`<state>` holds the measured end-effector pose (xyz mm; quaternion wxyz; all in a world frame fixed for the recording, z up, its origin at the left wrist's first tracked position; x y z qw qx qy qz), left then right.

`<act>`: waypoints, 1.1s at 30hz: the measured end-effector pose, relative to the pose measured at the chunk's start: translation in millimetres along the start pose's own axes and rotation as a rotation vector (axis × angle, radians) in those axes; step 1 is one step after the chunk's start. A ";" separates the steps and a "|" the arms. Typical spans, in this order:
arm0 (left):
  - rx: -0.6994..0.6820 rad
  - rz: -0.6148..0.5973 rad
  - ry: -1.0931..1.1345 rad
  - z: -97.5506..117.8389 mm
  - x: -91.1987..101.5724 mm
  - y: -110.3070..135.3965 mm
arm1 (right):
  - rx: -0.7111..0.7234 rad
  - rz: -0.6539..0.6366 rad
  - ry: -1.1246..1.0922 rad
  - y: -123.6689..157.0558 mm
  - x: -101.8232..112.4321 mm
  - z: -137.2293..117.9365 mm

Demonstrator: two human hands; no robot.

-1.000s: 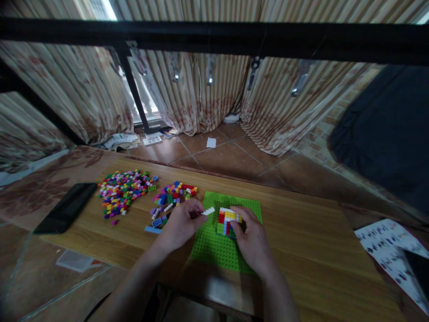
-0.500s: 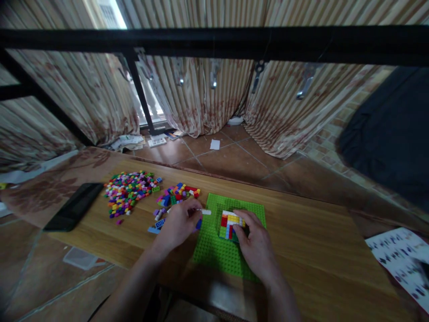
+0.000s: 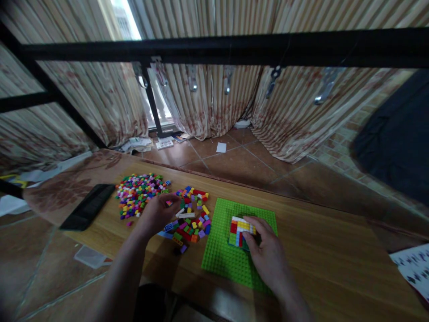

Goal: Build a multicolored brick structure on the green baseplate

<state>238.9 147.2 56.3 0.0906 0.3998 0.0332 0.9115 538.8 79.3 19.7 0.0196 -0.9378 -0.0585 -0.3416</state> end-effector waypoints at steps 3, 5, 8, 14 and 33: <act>-0.011 0.045 0.073 -1.8 5.3 -3.2 | 0.017 0.000 -0.006 -1.0 -0.3 0.0; -0.005 0.046 0.116 -3.8 7.3 -6.3 | 0.022 0.006 -0.008 -1.4 -0.6 0.8; 0.033 0.065 0.092 -7.4 11.4 -10.4 | 0.020 0.005 -0.004 -1.3 -1.2 2.6; 0.021 0.162 -0.066 -3.7 10.0 -25.9 | 0.037 0.014 0.000 1.6 -0.2 1.8; 0.061 0.032 -0.212 -4.9 -12.7 -48.0 | 0.021 -0.014 0.006 0.3 1.4 -1.0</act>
Point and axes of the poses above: each hand's wrist, its own y-axis away from the middle knuckle, its own x-axis out of the back of the hand, z = x × y, the point moved 5 cm from there along -y, towards the middle knuckle, and after that the axes turned 14 degrees about -z, right-handed, at the moved point
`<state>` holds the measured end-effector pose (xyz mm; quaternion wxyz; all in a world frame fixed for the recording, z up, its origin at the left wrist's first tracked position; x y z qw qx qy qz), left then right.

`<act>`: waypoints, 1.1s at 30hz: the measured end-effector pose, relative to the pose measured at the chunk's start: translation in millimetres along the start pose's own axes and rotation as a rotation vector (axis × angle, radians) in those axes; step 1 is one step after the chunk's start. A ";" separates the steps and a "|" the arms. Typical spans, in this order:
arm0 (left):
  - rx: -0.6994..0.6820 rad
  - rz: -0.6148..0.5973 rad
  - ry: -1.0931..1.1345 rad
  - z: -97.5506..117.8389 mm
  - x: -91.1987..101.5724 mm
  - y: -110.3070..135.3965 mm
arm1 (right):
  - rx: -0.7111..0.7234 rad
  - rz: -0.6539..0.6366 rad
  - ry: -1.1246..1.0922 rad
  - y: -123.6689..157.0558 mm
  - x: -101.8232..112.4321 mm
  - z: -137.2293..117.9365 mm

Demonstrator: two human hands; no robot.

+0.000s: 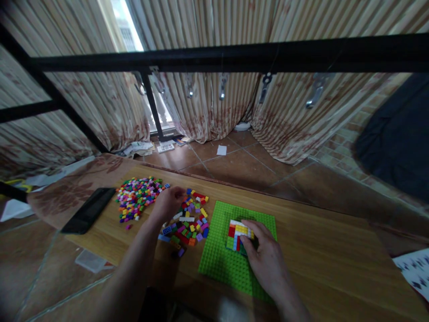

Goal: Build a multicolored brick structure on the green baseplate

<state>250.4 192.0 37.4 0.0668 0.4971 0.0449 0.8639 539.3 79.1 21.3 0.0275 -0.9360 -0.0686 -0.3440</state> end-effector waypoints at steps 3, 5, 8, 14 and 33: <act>-0.008 -0.036 0.041 -5.2 3.4 1.6 | -0.004 -0.014 0.007 0.1 -0.8 -0.2; -0.031 -0.058 0.019 -5.7 5.2 3.8 | -0.007 -0.008 0.013 0.3 -0.7 0.0; -0.109 -0.104 -0.065 -2.6 4.4 7.6 | -0.011 0.010 0.016 0.4 -0.4 1.2; -0.103 -0.134 -0.192 0.5 0.2 12.3 | -0.014 -0.005 0.022 0.3 -1.6 4.7; -0.113 -0.105 -0.182 12.8 0.6 17.0 | -0.050 -0.024 0.010 1.0 -1.9 3.9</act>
Point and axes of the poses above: each hand's wrist, its own y-axis away from the middle knuckle, its own x-axis out of the back of the hand, z = x × y, the point moved 5 cm from there along -y, towards the middle knuckle, and after that the axes turned 14 degrees about -z, right-handed, at the moved point
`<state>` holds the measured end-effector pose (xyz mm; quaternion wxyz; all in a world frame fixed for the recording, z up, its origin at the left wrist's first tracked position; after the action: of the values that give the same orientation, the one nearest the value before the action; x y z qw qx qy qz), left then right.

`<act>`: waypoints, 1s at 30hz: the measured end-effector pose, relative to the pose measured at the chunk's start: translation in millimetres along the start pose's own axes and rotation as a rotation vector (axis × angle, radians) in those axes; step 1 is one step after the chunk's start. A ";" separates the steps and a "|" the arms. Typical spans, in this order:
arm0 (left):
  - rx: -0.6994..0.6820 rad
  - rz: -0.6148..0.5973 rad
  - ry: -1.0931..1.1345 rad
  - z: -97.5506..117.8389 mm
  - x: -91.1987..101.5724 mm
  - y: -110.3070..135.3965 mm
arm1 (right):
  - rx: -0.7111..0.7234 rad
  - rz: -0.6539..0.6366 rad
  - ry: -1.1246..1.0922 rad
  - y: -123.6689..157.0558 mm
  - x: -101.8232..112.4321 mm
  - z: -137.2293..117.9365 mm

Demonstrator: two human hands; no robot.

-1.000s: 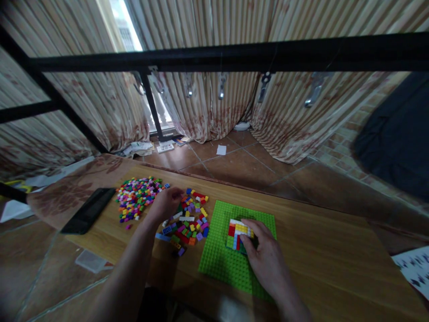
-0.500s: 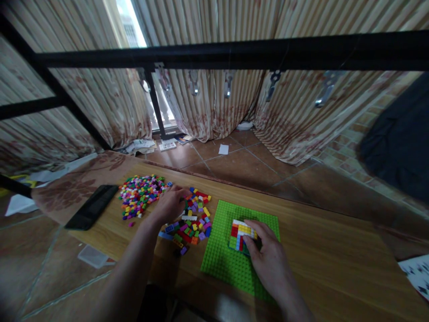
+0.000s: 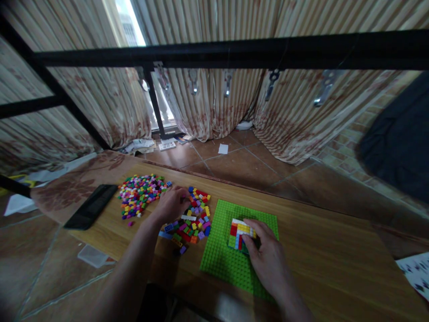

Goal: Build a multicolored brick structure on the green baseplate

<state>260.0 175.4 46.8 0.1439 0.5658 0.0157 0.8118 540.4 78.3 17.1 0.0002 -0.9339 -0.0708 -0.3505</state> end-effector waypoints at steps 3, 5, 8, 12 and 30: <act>0.017 -0.011 -0.006 0.6 -1.6 -0.5 | 0.008 0.002 0.001 -0.1 -0.2 0.3; 0.035 0.000 -0.012 2.0 -2.8 -0.7 | 0.014 0.004 0.003 0.0 -0.2 0.2; 0.043 0.016 -0.024 5.7 -6.0 -0.9 | 0.013 0.006 0.009 -0.1 -0.1 -0.1; 0.034 0.061 -0.012 7.1 -4.9 -0.8 | 0.007 0.007 0.008 -0.4 -0.1 0.2; -0.308 -0.658 1.464 88.8 -45.2 45.4 | 0.217 0.013 -0.332 7.0 -2.8 -59.6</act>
<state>346.5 108.4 46.0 0.4042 -0.1676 0.1591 0.8850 500.3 68.0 60.6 0.0916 -0.9738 -0.1010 -0.1818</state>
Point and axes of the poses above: each hand's wrist, its own y-axis away from the middle knuckle, its own x-axis out of the back of the hand, z = x × y, the point moved 5 cm from there along -y, towards the middle knuckle, and after that the axes turned 14 degrees about -z, right-handed, at the moved point
